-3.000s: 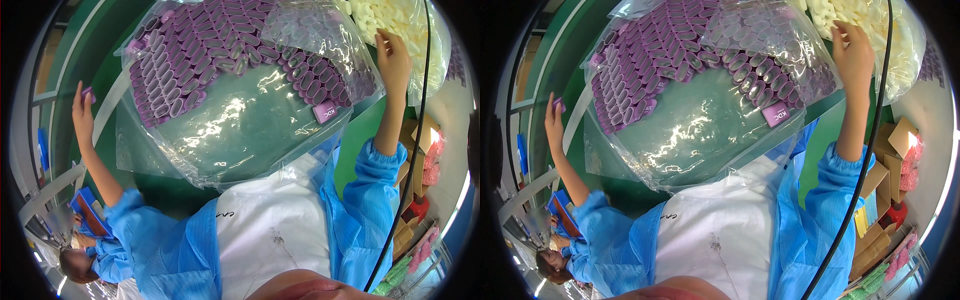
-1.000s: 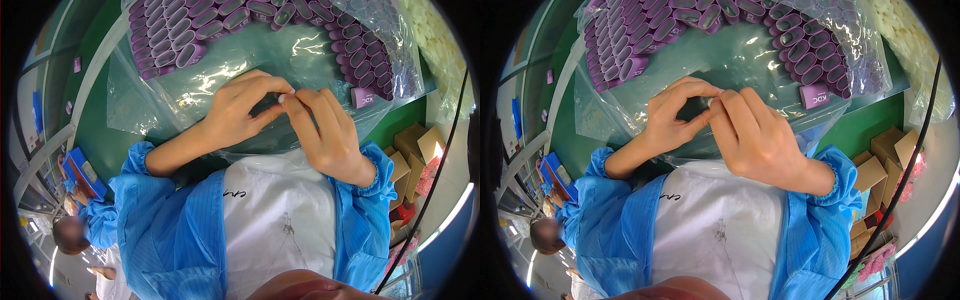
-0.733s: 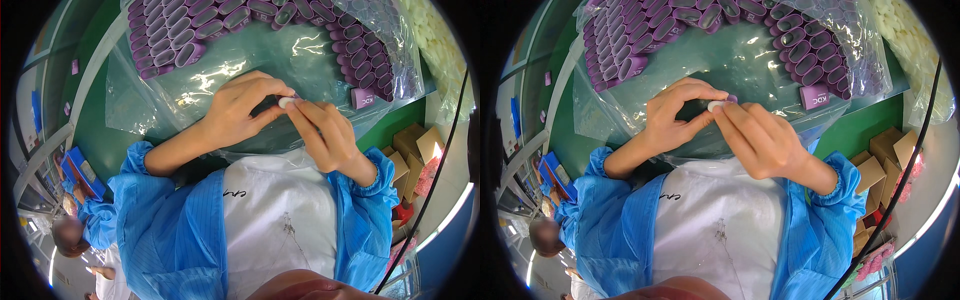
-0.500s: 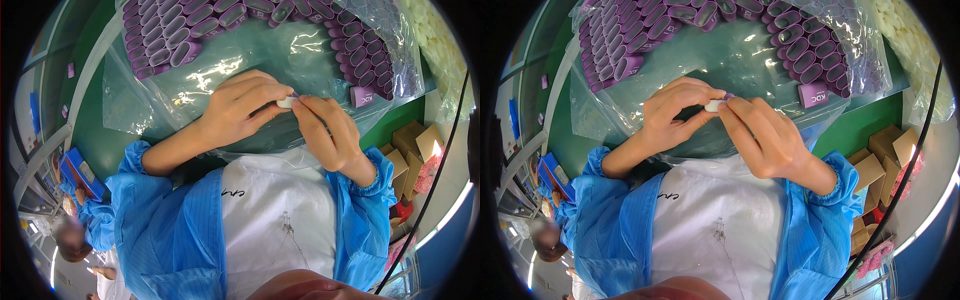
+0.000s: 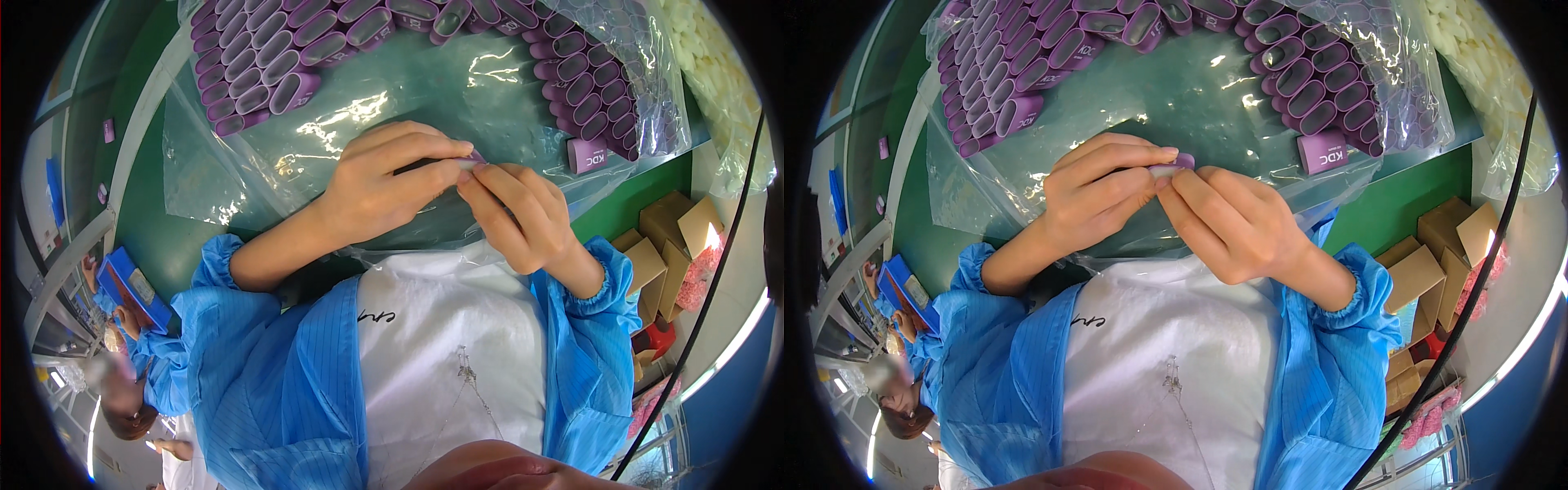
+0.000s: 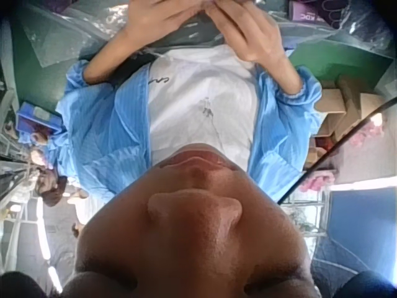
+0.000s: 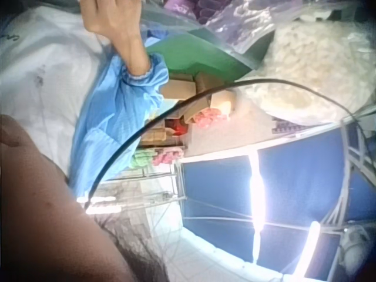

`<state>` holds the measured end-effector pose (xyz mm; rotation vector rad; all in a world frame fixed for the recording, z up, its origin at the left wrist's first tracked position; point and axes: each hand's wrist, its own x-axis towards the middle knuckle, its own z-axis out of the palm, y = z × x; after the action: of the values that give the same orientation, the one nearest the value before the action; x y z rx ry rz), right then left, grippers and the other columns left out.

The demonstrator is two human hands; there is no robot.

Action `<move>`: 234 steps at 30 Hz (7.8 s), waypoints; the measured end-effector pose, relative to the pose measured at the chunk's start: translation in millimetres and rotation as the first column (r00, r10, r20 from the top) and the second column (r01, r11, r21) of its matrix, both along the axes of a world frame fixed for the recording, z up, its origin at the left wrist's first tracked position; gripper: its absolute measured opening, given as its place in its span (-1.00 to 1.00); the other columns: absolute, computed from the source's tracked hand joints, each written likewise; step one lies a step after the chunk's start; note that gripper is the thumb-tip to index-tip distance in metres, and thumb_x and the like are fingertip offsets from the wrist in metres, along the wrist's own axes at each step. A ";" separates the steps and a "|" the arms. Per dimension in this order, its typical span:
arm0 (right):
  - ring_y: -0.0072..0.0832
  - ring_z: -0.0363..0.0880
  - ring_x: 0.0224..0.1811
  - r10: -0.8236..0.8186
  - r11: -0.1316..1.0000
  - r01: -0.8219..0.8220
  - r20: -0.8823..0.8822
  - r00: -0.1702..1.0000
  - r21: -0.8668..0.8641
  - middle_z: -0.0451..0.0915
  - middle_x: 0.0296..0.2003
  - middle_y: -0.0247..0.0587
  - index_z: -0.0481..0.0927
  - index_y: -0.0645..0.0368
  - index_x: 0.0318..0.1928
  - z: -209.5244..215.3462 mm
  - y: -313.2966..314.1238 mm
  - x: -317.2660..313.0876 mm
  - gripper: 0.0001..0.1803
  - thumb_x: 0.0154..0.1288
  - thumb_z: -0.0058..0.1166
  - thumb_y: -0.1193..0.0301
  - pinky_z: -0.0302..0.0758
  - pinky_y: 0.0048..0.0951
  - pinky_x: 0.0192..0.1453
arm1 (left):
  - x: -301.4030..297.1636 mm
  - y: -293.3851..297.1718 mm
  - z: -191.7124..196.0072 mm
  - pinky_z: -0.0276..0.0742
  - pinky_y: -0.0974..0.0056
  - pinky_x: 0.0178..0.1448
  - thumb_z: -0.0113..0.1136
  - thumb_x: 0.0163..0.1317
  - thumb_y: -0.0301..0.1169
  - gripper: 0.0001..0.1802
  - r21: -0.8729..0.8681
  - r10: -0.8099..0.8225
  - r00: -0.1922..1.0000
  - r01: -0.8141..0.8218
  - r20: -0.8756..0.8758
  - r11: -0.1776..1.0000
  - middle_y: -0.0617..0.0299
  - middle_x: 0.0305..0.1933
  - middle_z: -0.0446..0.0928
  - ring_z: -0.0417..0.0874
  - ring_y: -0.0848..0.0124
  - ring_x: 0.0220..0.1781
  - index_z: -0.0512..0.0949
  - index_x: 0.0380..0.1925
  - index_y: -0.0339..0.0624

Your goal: The person repeatedly picks up small purple plastic cases and white cylindrical inserts from a green table. They insert the white cylinders into the purple cases and place the assembled units into a clear plastic bag. The process is continuous and repetitive throughout the clip.

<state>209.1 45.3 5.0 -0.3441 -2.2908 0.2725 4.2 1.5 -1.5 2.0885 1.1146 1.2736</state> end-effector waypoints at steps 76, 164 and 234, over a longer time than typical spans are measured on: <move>-0.19 0.56 -0.26 -0.022 0.906 0.021 0.003 1.000 -0.422 0.59 -0.20 0.02 0.65 0.50 -0.21 28.9 4.6 -14.9 -0.65 -0.13 0.29 0.70 0.56 -0.32 -0.25 | -1.8 -0.1 4.6 0.57 0.22 -0.07 0.45 -0.11 -0.67 -0.61 -0.227 0.112 0.993 -0.118 -0.040 0.967 0.24 -0.24 0.70 0.67 0.23 -0.15 0.71 -0.18 -0.18; -0.45 0.68 -0.20 -0.665 0.730 0.668 0.078 0.743 -0.142 0.74 -0.17 -0.13 0.72 0.30 -0.02 34.1 113.7 127.3 -0.81 0.40 0.23 0.55 0.56 -0.50 -0.05 | -426.1 -1.7 8.4 0.45 0.26 0.32 0.16 0.47 -0.39 -0.65 -0.008 0.605 0.541 -0.750 -0.584 0.662 0.17 0.24 0.54 0.58 0.30 0.20 0.65 0.21 -0.03; -0.34 0.63 -0.39 -0.071 0.863 0.145 0.166 0.983 -0.484 0.63 -0.21 -0.10 0.67 0.38 -0.21 46.4 5.9 -19.1 -0.78 0.08 0.35 0.73 0.55 -0.40 -0.38 | -3.7 -2.5 3.9 0.54 0.22 -0.05 0.54 -0.13 -0.56 -0.63 -0.161 0.197 0.974 -0.214 -0.115 0.963 0.27 -0.19 0.72 0.55 0.19 -0.05 0.76 -0.21 -0.17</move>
<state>190.0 51.2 51.4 -0.7739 -2.3051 0.8084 0.5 -1.0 2.4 1.9645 1.4645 1.1289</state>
